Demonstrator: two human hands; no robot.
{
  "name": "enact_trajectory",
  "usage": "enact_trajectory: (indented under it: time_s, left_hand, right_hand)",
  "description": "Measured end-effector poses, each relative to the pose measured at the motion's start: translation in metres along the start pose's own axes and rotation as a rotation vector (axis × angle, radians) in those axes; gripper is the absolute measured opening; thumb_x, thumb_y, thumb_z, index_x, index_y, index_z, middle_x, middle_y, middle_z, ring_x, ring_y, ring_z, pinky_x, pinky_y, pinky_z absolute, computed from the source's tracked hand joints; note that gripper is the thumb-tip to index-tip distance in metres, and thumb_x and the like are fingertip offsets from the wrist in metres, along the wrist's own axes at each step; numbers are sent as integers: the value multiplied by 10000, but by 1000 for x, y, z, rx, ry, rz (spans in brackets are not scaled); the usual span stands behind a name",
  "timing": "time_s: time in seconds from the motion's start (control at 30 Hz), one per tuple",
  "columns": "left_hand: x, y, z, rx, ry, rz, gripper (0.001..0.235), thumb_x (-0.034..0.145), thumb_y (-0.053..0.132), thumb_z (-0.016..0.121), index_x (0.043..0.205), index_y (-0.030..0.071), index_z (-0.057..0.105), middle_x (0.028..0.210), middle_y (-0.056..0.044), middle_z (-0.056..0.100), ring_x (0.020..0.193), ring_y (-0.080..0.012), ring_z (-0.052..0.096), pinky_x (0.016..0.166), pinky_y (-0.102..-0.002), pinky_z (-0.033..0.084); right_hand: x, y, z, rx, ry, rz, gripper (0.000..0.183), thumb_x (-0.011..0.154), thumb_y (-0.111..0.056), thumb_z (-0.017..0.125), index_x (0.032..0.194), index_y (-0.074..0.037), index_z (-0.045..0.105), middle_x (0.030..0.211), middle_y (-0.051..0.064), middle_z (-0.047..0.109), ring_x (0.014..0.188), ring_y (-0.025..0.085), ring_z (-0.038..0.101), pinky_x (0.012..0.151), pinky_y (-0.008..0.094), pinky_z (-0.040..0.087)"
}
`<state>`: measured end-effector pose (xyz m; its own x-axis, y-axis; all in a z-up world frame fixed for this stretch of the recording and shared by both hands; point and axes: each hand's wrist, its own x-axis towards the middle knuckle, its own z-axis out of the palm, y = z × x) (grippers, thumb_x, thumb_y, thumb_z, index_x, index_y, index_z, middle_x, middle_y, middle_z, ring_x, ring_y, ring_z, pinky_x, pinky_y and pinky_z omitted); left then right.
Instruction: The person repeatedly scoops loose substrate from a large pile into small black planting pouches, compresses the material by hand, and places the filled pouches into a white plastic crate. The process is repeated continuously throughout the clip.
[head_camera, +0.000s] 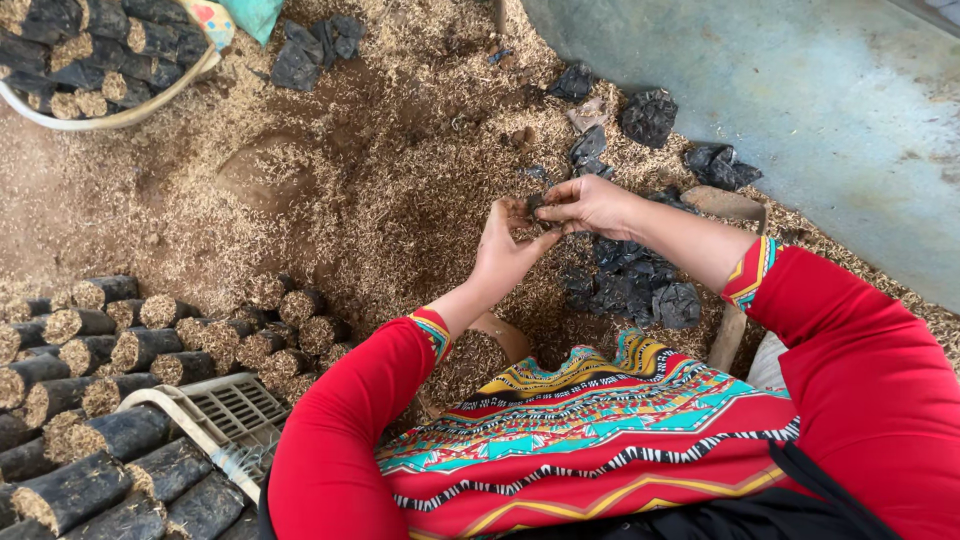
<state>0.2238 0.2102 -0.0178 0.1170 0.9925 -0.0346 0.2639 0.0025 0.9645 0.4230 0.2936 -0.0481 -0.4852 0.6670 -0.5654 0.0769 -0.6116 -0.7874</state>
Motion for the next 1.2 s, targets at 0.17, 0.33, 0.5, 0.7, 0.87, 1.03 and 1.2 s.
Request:
enact_trajectory:
  time_s: [0.17, 0.33, 0.5, 0.7, 0.87, 1.03, 1.2]
  left_hand:
    - [6, -3, -3, -80, -20, -50, 443, 852, 107, 794, 1186, -11, 528, 1094, -132, 715, 995, -170, 715, 855, -302, 592]
    - [11, -22, -12, -151, -19, -232, 231, 933, 59, 704, 1122, -23, 599, 1046, -107, 748, 949, -138, 723, 870, -287, 597]
    - [17, -32, -28, -158, 29, -302, 176, 938, 46, 652, 1109, 6, 650, 1019, -94, 750, 878, -138, 714, 808, -289, 606]
    - [12, -30, -24, -5, 16, -264, 116, 964, 79, 676, 1053, 11, 648, 976, -84, 741, 846, -154, 697, 758, -301, 567]
    - [11, -31, -13, -106, 35, -157, 118, 975, 87, 635, 1016, -4, 572, 964, -125, 686, 813, -170, 700, 708, -324, 607]
    - [12, -31, -13, 265, 128, -34, 290, 899, 124, 737, 1005, -32, 516, 924, -229, 652, 812, -339, 666, 721, -451, 528]
    - [12, -35, -17, 299, 95, -28, 328, 846, 109, 715, 1063, 4, 492, 968, -200, 636, 907, -388, 661, 805, -489, 530]
  right_hand:
    - [3, 10, 8, -13, 1, -58, 175, 938, -99, 760, 1067, 7, 707, 990, 56, 713, 859, 138, 696, 753, 292, 606]
    - [11, 13, -3, -65, 10, -64, 282, 889, -70, 723, 1163, -12, 695, 1044, 46, 743, 911, 122, 719, 796, 289, 623]
    - [8, 12, -4, -349, -18, -185, 263, 916, -41, 722, 1168, 26, 690, 1039, 86, 734, 907, 163, 709, 814, 318, 628]
    - [-4, 1, 17, -734, 107, -80, 281, 923, -163, 767, 1125, -29, 624, 986, 65, 735, 762, 134, 724, 734, 305, 613]
    - [1, 5, 30, -720, 178, -232, 286, 880, -88, 695, 1144, -13, 612, 908, 111, 749, 699, 169, 740, 634, 349, 624]
    - [5, 6, 30, -860, 248, -298, 241, 851, -69, 720, 1063, 1, 627, 875, 134, 735, 703, 187, 737, 645, 364, 603]
    - [-1, 5, 39, -898, 309, -344, 230, 854, -77, 713, 1045, 6, 616, 867, 160, 710, 764, 263, 722, 708, 437, 572]
